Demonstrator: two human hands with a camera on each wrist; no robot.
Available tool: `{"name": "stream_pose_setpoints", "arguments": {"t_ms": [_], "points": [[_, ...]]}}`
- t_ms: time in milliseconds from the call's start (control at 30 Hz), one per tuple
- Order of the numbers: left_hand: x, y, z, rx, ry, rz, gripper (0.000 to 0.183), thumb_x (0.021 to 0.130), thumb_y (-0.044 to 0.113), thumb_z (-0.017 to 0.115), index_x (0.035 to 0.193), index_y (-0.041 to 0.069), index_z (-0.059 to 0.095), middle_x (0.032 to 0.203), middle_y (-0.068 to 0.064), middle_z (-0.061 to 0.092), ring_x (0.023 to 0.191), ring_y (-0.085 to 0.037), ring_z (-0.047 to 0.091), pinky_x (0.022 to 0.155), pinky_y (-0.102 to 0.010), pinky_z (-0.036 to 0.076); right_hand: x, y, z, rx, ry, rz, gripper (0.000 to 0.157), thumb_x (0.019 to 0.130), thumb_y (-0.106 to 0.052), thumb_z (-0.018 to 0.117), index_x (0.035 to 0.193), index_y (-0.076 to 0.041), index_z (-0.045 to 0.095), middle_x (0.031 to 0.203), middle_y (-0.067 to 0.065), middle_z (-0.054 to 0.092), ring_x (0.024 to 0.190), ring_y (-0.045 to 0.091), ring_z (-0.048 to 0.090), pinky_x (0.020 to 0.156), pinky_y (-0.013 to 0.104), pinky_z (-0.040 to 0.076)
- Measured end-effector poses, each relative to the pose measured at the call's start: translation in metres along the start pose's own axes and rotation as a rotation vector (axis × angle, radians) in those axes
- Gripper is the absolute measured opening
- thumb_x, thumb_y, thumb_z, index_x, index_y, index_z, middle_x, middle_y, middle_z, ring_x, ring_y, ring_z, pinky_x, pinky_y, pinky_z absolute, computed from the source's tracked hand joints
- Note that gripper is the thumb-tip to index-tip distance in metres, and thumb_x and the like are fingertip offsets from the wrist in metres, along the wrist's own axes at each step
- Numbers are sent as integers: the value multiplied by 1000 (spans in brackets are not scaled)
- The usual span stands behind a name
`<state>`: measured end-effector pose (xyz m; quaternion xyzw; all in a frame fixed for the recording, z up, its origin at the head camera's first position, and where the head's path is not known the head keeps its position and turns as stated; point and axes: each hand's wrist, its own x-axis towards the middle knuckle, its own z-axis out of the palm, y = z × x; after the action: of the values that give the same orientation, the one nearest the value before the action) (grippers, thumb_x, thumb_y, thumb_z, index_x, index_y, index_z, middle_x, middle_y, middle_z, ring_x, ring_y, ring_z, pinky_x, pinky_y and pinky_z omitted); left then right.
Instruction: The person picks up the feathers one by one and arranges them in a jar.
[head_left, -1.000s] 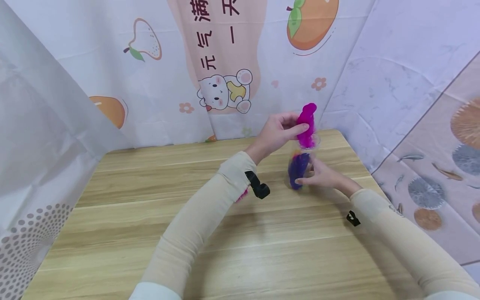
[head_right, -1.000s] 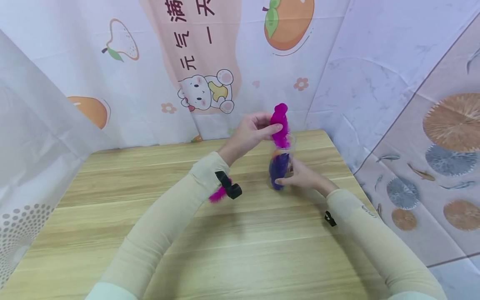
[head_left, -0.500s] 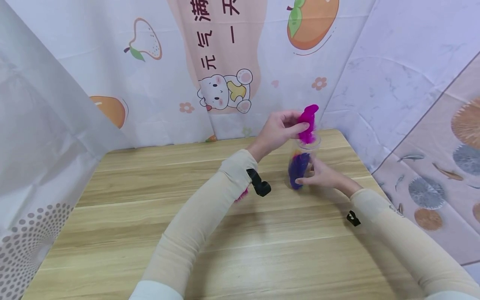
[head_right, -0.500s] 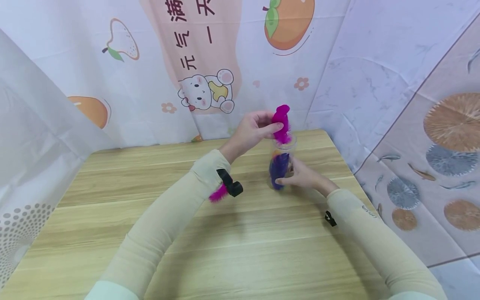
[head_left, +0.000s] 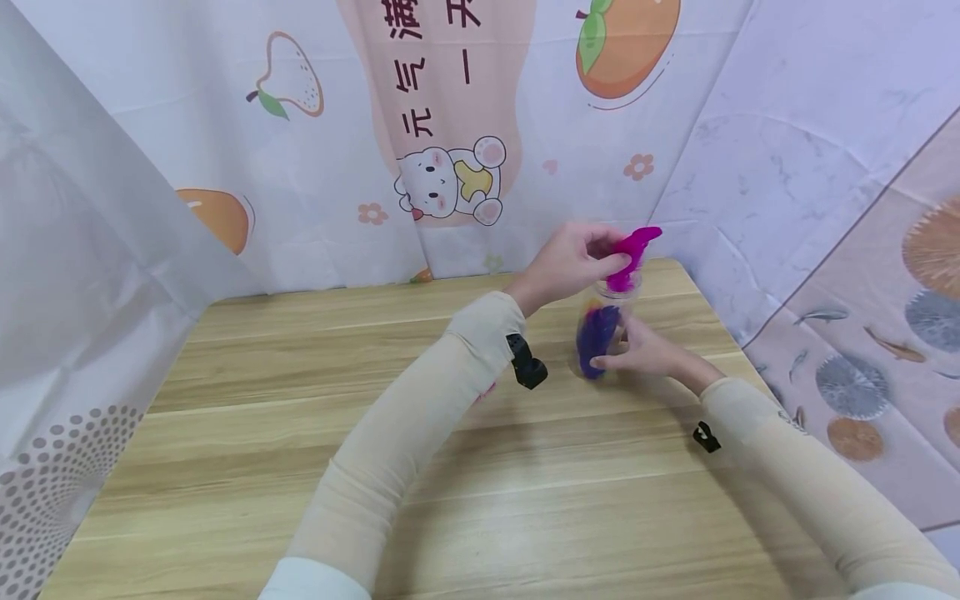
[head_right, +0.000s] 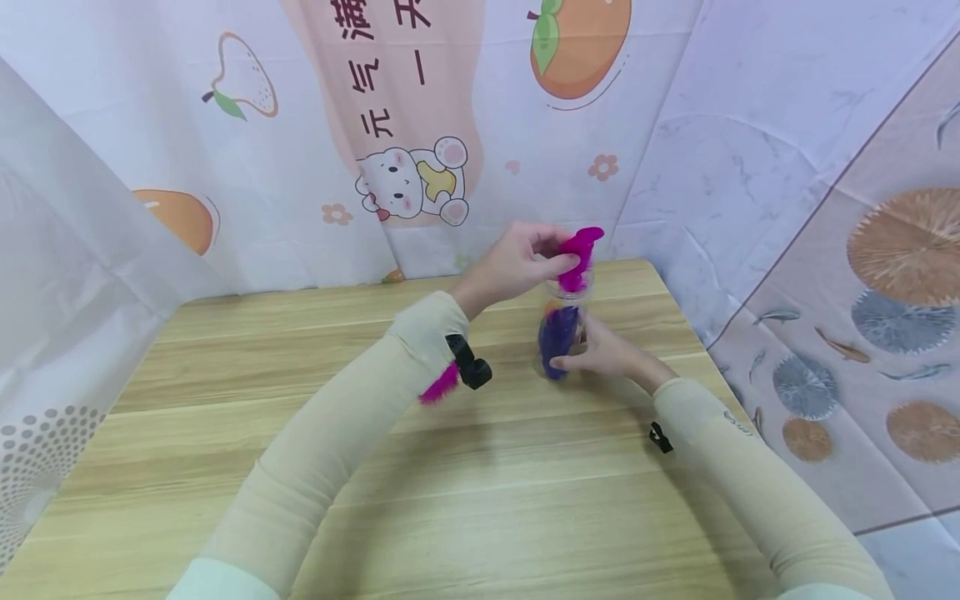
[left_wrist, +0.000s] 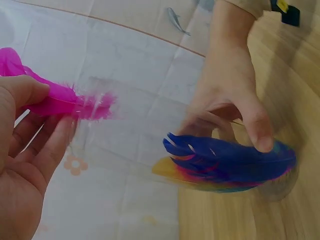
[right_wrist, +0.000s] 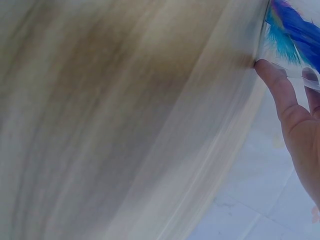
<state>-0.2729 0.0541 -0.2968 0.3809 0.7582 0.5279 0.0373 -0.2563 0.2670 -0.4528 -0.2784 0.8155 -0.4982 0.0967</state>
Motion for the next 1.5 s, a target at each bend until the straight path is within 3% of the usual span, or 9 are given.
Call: {"name": "stream_pose_setpoints", "arguments": {"t_ms": [433,700,833,1000,1200,1500], "points": [[-1,-2,1,35,-20,-21,22,97,9,70,116,-1,72,103,-8,73,93,-15,66,87,-18,53,0,-2,0,2,-11,8,90,83,-3,83,153,-6,27,141,18,49,124,35,53,101,57,48],[2,4,0,135,-83,-63,19,95,17,74,108,4,78,96,-1,75,88,-9,68,83,-17,52,0,-3,-2,-28,-18,16,90,85,-5,81,155,-4,25,142,20,50,124,37,53,102,58,46],[2,6,-1,158,-102,-82,20,95,17,74,109,3,77,97,-2,76,87,-9,69,83,-17,53,-1,-5,-2,-26,-19,31,94,85,-6,81,157,-5,21,144,22,47,126,40,51,104,60,45],[1,6,-2,161,-96,-94,24,95,12,72,116,1,74,102,-6,74,90,-11,69,85,-15,52,0,-4,-2,-33,-20,42,88,84,-6,82,154,-2,27,138,21,54,121,37,55,103,58,46],[2,5,0,126,-64,-76,30,94,4,72,123,0,67,101,-9,72,91,-14,68,85,-16,53,0,-3,-2,-40,-21,43,84,84,-7,82,151,-1,32,135,20,57,120,36,56,103,58,45],[3,5,1,145,-42,-3,27,93,5,74,119,-1,68,101,-9,73,88,-12,69,85,-16,53,1,-2,-3,-41,-14,8,93,84,-5,83,156,-4,24,144,20,48,128,38,50,104,60,44]]}}
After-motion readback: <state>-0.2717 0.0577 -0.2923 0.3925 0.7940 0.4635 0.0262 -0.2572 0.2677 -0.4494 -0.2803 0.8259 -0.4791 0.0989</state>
